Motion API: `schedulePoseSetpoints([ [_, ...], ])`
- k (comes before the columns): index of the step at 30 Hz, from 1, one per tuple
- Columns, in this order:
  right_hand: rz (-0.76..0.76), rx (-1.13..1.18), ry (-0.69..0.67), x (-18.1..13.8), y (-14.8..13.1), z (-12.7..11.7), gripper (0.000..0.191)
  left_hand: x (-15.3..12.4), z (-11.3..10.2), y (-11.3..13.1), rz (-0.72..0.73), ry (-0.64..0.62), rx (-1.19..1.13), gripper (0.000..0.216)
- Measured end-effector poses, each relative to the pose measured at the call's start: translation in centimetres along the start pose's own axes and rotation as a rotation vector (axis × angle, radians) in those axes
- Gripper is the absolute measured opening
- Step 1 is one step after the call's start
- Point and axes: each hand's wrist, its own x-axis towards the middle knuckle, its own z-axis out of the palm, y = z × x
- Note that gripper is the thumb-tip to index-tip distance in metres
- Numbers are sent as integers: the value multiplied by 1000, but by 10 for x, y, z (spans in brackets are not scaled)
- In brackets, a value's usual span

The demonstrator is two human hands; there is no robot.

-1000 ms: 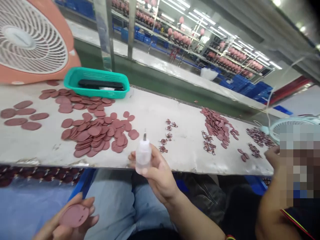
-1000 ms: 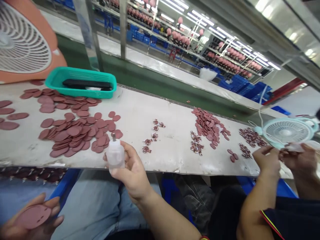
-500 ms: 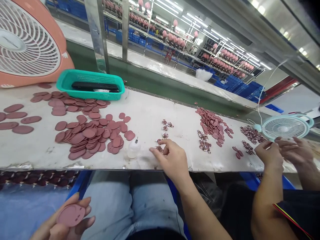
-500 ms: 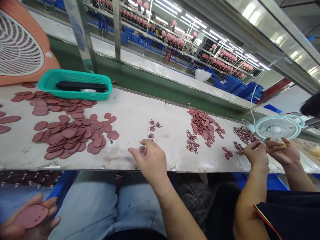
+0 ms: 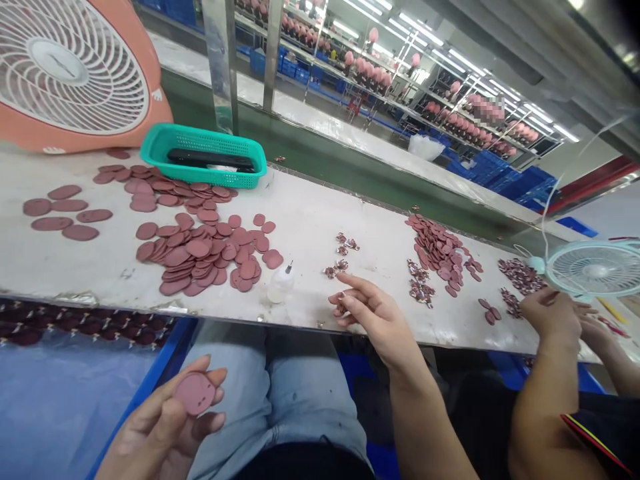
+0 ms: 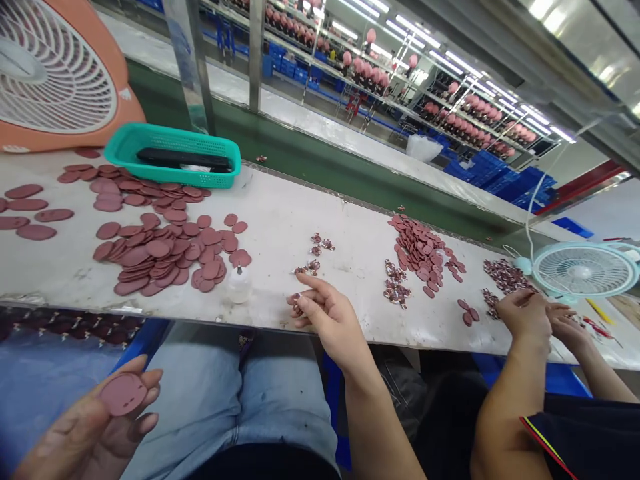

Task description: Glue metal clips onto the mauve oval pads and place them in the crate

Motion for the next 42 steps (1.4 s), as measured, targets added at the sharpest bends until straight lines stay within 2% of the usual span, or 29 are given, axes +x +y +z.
schedulePoseSetpoints([
  [2,72,336,-133,-13,0,5,45,-5,7,0,-41,1,-3,37],
  [5,258,835,-390,-30,0,21,35,-14,18,3,-108,1,-14,44],
  [8,358,932,-519,-40,-2,39,26,-21,22,6,-165,-1,-26,45],
  [11,298,854,-498,-43,-10,55,14,-28,21,9,-195,-4,-26,44],
  [13,148,734,-454,-44,-18,62,11,-32,19,11,-218,-7,-21,45],
  [17,-242,391,-370,-46,-37,69,25,-34,13,11,-228,-116,-9,46],
  [19,-347,304,-342,-48,-43,70,29,-33,8,8,-224,-199,-2,46],
  [21,-362,303,-335,-49,-45,72,27,-32,4,6,-218,-248,8,44],
  [27,-275,293,-402,-51,-43,72,16,-35,1,10,-192,-310,43,28],
  [34,-383,251,-431,-51,-47,66,30,-34,0,11,-219,-333,61,34],
  [42,-453,110,-406,-50,-52,63,27,-35,2,11,-236,-314,77,39],
])
